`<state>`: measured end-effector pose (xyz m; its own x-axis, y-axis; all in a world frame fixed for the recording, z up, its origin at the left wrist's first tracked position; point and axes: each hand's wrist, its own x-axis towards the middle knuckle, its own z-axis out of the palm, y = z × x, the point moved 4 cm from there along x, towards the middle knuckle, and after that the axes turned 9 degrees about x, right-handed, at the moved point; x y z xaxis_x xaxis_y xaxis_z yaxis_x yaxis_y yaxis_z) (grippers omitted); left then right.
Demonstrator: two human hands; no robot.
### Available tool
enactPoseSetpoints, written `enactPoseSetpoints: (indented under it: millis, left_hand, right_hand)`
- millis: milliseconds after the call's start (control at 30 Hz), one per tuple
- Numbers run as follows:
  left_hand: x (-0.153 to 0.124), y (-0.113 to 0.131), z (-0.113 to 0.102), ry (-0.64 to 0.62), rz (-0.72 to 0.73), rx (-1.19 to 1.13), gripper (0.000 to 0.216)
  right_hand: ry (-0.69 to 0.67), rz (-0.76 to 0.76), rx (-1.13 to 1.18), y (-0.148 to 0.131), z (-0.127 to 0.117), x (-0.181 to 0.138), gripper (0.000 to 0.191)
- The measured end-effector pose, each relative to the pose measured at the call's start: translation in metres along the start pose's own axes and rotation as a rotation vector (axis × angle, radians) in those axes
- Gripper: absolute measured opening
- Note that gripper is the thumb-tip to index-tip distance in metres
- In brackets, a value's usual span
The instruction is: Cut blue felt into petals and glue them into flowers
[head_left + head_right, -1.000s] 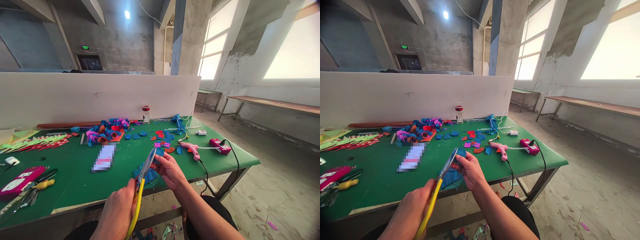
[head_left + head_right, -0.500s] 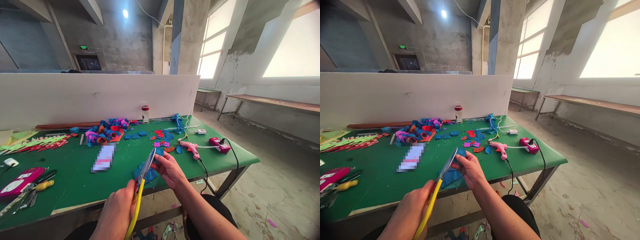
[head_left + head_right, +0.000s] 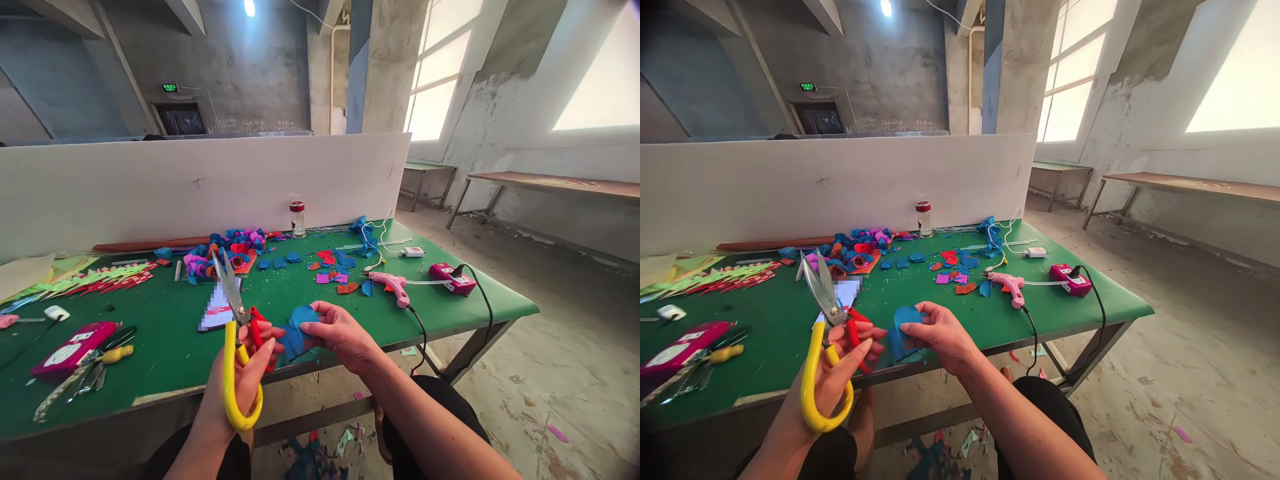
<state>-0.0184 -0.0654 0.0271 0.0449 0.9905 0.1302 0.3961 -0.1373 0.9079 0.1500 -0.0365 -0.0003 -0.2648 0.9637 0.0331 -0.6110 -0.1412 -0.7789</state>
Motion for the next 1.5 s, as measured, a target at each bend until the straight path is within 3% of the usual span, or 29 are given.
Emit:
enactPoseSetpoints:
  millis: [300, 567, 833, 1000, 1167, 1267, 1367, 1433, 1500]
  left_hand:
    - [0.007, -0.013, 0.004, -0.024, -0.037, -0.096, 0.026]
    - [0.006, -0.018, 0.012, -0.102, -0.126, -0.172, 0.039]
    - [0.012, -0.012, 0.003, 0.043, -0.101, -0.148, 0.038]
    - [0.017, -0.02, -0.003, 0.101, -0.066, -0.155, 0.037]
    - [0.016, -0.024, -0.001, 0.125, -0.025, -0.131, 0.034]
    - [0.018, -0.019, -0.022, 0.227, -0.006, 0.167, 0.03]
    - [0.027, -0.016, -0.073, 0.356, -0.087, 0.808, 0.025]
    - [0.038, -0.027, -0.113, 0.311, -0.221, 1.147, 0.025]
    - [0.05, -0.047, -0.149, 0.25, -0.334, 1.341, 0.03]
  right_hand:
    - [-0.18, 0.191, -0.184, 0.014, 0.017, -0.012, 0.049]
    - [-0.092, 0.041, -0.302, 0.012, 0.01, -0.003, 0.043]
    - [0.054, 0.186, -0.146, 0.017, -0.002, 0.003, 0.066]
    - [-0.078, 0.162, -0.208, 0.019, 0.006, -0.002, 0.049]
    - [-0.07, 0.19, -0.213, 0.023, 0.005, -0.002, 0.044]
    - [-0.03, 0.195, -0.211, 0.023, 0.0, 0.0, 0.044]
    - [0.014, 0.17, -0.181, 0.023, -0.006, 0.005, 0.043]
    - [0.062, 0.152, -0.132, 0.022, -0.011, 0.009, 0.042]
    - [0.129, 0.132, -0.069, 0.021, -0.017, 0.014, 0.042]
